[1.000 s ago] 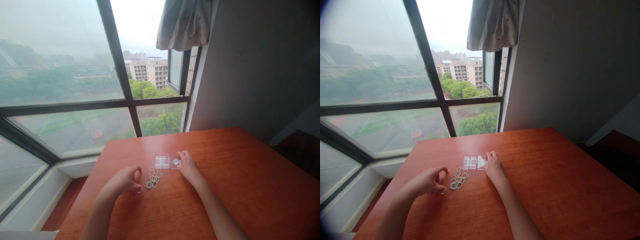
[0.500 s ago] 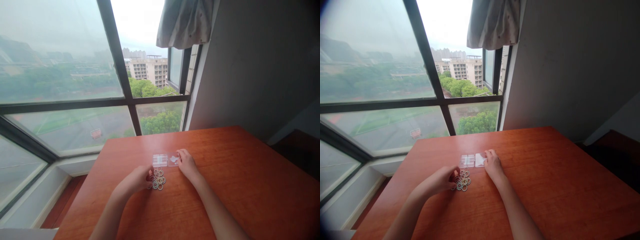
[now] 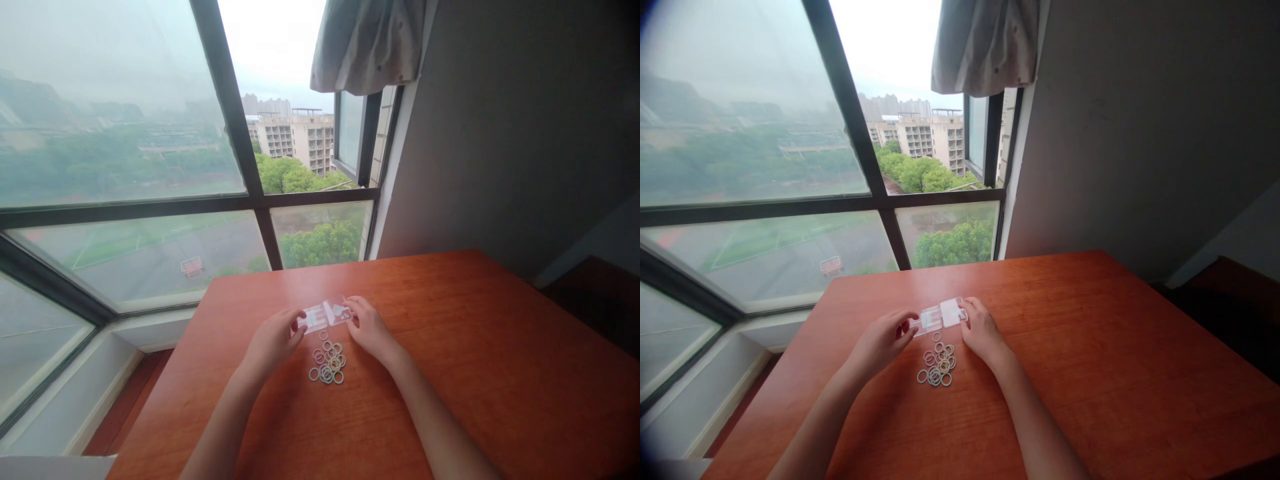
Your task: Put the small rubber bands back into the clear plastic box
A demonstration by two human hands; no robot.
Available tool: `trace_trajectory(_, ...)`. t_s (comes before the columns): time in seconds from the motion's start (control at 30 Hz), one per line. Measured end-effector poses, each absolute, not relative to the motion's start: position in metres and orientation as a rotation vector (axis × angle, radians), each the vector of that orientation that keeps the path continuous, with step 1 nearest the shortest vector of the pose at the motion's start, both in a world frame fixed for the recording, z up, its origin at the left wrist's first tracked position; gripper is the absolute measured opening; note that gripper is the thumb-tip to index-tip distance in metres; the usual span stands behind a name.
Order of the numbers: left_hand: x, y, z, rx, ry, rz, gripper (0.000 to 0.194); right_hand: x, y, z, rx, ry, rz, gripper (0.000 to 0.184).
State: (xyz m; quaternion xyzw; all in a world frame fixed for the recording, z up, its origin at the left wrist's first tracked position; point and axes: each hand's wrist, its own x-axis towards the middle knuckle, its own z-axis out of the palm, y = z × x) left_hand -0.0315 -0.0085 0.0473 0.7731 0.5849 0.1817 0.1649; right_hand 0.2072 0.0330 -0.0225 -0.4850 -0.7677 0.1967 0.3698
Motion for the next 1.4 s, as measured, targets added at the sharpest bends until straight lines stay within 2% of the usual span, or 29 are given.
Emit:
trace_trajectory(0.1, -0.042, -0.004, 0.043, 2.264, 1.764, 0.433, 0.022, 0.206, 0.033, -0.026, -1.214, -2.013, 0.485, 0.036)
trace_trajectory(0.27, -0.040, -0.003, 0.043, 2.300, 1.757, 0.283, 0.016, 0.206, 0.033, -0.027, -1.288, -2.039, 0.436, 0.018)
trace_trajectory(0.4, -0.031, -0.003, 0.044, 2.353, 1.768, 0.225, 0.015, 0.207, 0.031, -0.023, -1.339, -2.041, 0.435, 0.014)
trace_trajectory(0.87, -0.007, -0.003, 0.018, 2.557, 1.504, 0.451, 0.026, 0.199, 0.020, -0.010, -1.360, -2.066, 0.516, 0.020)
trace_trajectory(1.03, -0.009, -0.001, 0.014, 2.567, 1.505, 0.473, 0.028, 0.200, 0.018, -0.007, -1.423, -2.073, 0.498, 0.017)
trace_trajectory(1.23, -0.019, -0.001, 0.022, 2.548, 1.558, 0.587, 0.024, 0.198, 0.013, 0.006, -1.491, -2.087, 0.414, 0.017)
trace_trajectory(1.4, -0.039, 0.001, 0.031, 2.453, 1.664, 0.597, 0.022, 0.183, 0.000, 0.015, -1.351, -2.329, 0.599, 0.016)
